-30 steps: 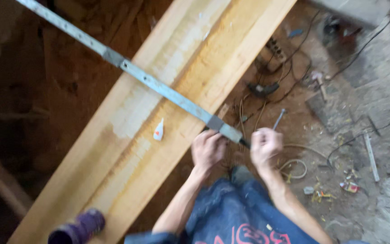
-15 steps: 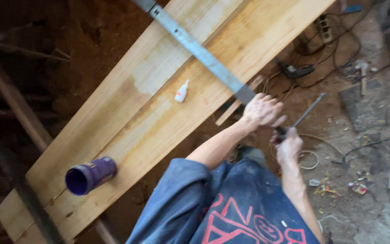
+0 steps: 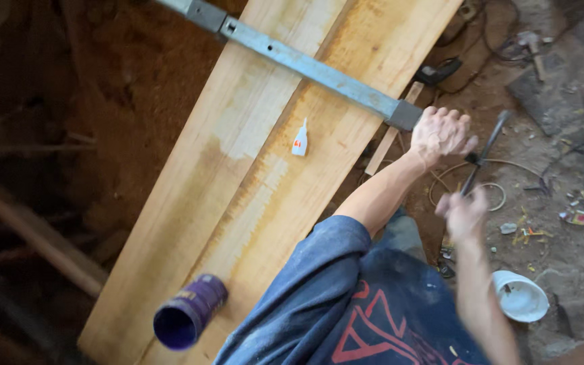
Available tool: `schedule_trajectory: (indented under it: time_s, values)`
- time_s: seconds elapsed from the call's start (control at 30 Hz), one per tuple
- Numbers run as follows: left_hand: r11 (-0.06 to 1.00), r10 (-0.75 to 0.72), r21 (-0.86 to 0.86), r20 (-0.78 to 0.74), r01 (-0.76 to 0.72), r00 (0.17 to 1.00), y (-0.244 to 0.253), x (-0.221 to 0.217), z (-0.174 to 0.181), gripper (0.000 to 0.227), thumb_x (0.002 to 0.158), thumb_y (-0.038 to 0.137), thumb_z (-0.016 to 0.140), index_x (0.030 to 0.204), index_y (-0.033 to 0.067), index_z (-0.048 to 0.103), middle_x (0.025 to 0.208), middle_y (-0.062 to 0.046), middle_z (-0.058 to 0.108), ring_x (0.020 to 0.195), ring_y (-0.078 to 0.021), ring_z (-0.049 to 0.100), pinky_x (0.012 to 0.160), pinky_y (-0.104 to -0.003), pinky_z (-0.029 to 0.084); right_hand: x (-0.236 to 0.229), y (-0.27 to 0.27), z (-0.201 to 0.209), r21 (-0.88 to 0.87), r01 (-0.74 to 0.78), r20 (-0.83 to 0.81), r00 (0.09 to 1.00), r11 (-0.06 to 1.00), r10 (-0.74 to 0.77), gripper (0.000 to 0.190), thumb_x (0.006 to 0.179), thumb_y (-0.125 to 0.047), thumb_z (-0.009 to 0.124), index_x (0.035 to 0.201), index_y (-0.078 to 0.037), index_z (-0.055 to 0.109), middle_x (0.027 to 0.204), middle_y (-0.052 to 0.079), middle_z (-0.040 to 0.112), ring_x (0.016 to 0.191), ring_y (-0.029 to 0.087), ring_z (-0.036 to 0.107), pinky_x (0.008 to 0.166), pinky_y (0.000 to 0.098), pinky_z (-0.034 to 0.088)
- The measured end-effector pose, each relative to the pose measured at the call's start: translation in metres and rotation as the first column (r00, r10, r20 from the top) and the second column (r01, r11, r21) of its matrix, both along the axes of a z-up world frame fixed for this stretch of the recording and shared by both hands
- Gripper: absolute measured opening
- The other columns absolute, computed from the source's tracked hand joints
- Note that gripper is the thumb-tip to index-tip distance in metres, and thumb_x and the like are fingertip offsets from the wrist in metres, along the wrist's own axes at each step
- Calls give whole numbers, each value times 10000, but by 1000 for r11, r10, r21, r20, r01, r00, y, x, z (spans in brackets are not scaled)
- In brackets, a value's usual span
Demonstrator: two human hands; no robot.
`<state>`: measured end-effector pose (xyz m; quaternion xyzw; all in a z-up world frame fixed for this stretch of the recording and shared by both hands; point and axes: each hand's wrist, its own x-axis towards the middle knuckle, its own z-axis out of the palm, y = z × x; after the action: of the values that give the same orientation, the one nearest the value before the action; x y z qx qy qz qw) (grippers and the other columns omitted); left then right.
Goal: The person applies glue along a seam on a large wooden board, then uses a metal bar clamp to press the boards together. They repeatedly tighten the clamp and apply more glue along the seam while working in a cluttered workshop.
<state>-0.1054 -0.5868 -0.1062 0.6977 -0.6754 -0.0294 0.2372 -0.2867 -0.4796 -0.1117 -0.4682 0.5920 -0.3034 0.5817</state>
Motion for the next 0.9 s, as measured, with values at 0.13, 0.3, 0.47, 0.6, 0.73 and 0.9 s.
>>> schedule_trajectory:
  time_s: [0.13,0.3,0.47,0.6,0.73,0.9]
  values:
    - [999,-7,33,17,6,1000,-5,0,-3,353,770,511,621,825,167,676,764,-38,681,755,-229,670,746,-446,467,-5,85,14,-145,40,-53,997,989,-48,598,1004,-4,485,1569,23,291,798,79,621,611,150,591,551,300,527]
    - [999,-18,-37,35,19,999,1,0,2,354,795,479,612,836,134,681,718,-45,676,726,-227,669,726,-445,466,-3,107,5,-138,279,195,948,950,-251,534,958,-60,582,1459,23,419,823,35,608,614,110,564,547,284,550]
    - [998,-41,-55,-9,41,999,6,8,18,305,805,447,625,784,145,666,741,-48,690,765,-231,679,766,-425,477,24,107,-36,-433,441,67,885,786,-460,366,965,-140,805,1190,17,563,924,9,580,716,91,520,601,252,434]
    - [997,-16,-73,-24,14,1000,10,5,33,249,805,399,640,773,154,665,765,-49,700,774,-227,679,785,-418,480,34,88,-41,-571,473,-86,778,671,-622,269,954,-173,798,930,-18,579,741,42,542,628,138,457,580,278,357]
    - [983,20,-179,-51,-29,998,17,5,39,245,835,364,653,733,142,646,725,-54,676,736,-231,670,774,-406,481,37,68,-7,-892,103,-191,796,440,-574,206,968,-98,649,793,-17,576,755,101,548,736,268,534,736,408,465]
    - [963,14,-269,-53,-28,998,21,4,44,255,834,339,671,701,127,623,678,-55,640,694,-247,651,751,-389,478,45,51,42,-964,-54,-188,831,262,-524,296,999,-53,554,711,-6,606,752,110,568,761,311,571,827,473,521]
